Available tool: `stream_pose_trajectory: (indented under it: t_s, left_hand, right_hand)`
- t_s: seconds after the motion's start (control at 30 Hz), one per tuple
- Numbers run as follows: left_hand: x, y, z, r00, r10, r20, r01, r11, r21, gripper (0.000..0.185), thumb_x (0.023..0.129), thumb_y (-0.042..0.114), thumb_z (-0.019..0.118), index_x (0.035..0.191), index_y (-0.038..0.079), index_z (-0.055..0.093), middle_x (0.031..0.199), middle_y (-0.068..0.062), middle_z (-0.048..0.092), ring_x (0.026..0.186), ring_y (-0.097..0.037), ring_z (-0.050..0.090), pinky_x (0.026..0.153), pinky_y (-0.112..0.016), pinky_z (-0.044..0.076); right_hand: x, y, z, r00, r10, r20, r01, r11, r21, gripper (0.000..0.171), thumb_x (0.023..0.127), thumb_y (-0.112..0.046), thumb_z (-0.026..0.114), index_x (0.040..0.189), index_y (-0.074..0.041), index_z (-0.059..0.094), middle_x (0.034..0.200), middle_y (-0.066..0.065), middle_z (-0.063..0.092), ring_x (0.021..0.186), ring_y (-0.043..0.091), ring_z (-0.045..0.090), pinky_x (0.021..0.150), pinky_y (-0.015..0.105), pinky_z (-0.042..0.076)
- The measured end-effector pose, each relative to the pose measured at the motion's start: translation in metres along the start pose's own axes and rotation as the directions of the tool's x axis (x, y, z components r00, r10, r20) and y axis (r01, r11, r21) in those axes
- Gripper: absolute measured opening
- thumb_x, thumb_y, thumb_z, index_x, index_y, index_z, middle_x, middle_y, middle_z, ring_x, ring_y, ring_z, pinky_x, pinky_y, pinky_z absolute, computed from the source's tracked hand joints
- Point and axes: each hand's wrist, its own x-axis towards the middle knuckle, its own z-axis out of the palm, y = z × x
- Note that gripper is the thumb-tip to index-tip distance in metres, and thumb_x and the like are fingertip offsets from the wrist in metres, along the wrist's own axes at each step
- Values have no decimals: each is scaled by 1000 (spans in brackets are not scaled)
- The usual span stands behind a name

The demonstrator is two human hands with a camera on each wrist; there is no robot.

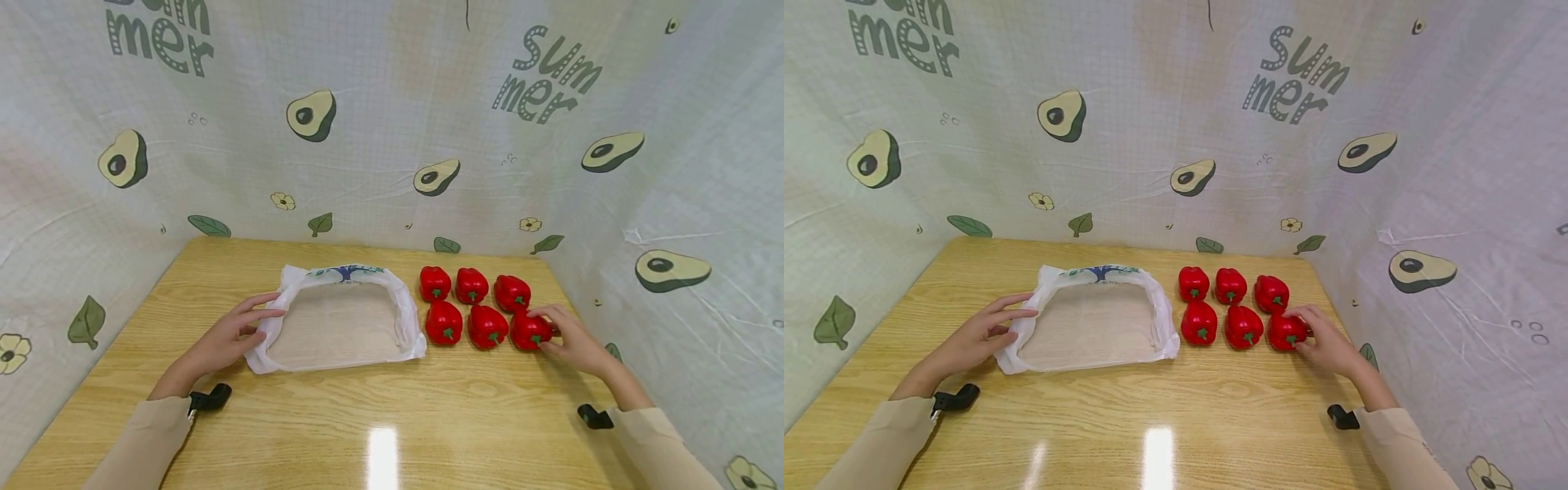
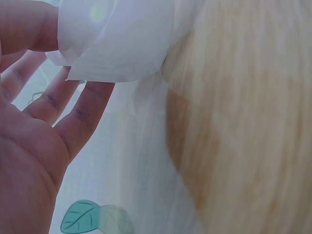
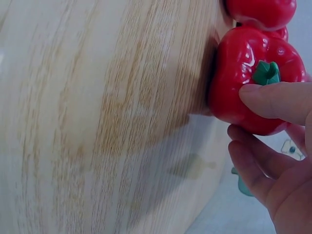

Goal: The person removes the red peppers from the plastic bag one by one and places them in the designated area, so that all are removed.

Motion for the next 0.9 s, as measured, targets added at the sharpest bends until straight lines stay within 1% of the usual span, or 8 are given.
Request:
stream_pose_trajectory:
  t_s: [0.17, 0.23, 0.4, 0.53, 0.73, 0.83, 0.9]
  left_hand:
    - [0, 0, 0, 1000, 1, 1, -1, 1000, 6, 45, 98, -9, 67, 141, 4, 67, 164, -20, 41, 119, -8, 50, 82, -24, 53]
    - [1, 0, 0, 1000, 2, 1, -2, 1000, 11, 45, 97, -9, 67, 141, 4, 67, 164, -20, 41, 119, -10, 50, 82, -25, 53]
    - [2, -1, 0, 1000, 5, 2, -5, 1000, 11, 45, 98, -9, 67, 141, 4, 67, 164, -21, 41, 118, -11, 52, 82, -25, 53]
    - [3, -1, 1, 1000, -4, 1, 4, 1000, 13, 45, 98, -8, 67, 141, 5, 67, 164, -20, 41, 118, -10, 51, 83, -25, 52]
    - [2, 0, 1, 1000, -19, 8, 19, 1000, 5, 43, 100, -5, 67, 142, 6, 67, 165, -20, 40, 120, -11, 51, 85, -26, 52]
    - [2, 0, 0, 1000, -22, 7, 22, 1000, 4, 42, 101, -4, 66, 142, 6, 67, 166, -18, 39, 116, -10, 52, 85, -26, 52]
    - [2, 1, -1, 1000, -18, 3, 18, 1000, 9, 41, 102, -4, 65, 142, 6, 67, 166, -17, 39, 113, -10, 53, 85, -26, 53]
  right_hand:
    - [0, -1, 0, 1000, 15, 10, -15, 1000, 21, 67, 74, 21, 82, 133, -3, 61, 127, 16, 61, 104, 20, 62, 85, 22, 58]
    - [0, -1, -1, 1000, 17, 11, -17, 1000, 25, 66, 75, 21, 82, 133, -3, 61, 127, 17, 61, 104, 23, 62, 85, 24, 58]
    - [1, -2, -3, 999, 23, 25, -24, 999, 29, 66, 75, 20, 83, 133, -5, 61, 130, 17, 61, 106, 28, 63, 83, 36, 62]
    - [1, -3, -7, 999, 21, 42, -23, 999, 39, 66, 77, 19, 83, 134, -7, 61, 131, 16, 62, 108, 31, 63, 82, 42, 63]
    - [-1, -8, -11, 999, 10, 49, -13, 998, 59, 65, 78, 21, 81, 135, -3, 63, 133, 19, 62, 112, 42, 63, 80, 51, 63]
    - [-2, -12, -12, 998, 31, 56, -34, 998, 53, 67, 79, 20, 81, 138, -3, 62, 135, 20, 61, 116, 44, 60, 82, 57, 62]
    - [-2, -14, -13, 997, 49, 59, -51, 998, 33, 68, 79, 19, 81, 141, -3, 61, 137, 20, 60, 119, 43, 58, 84, 60, 61]
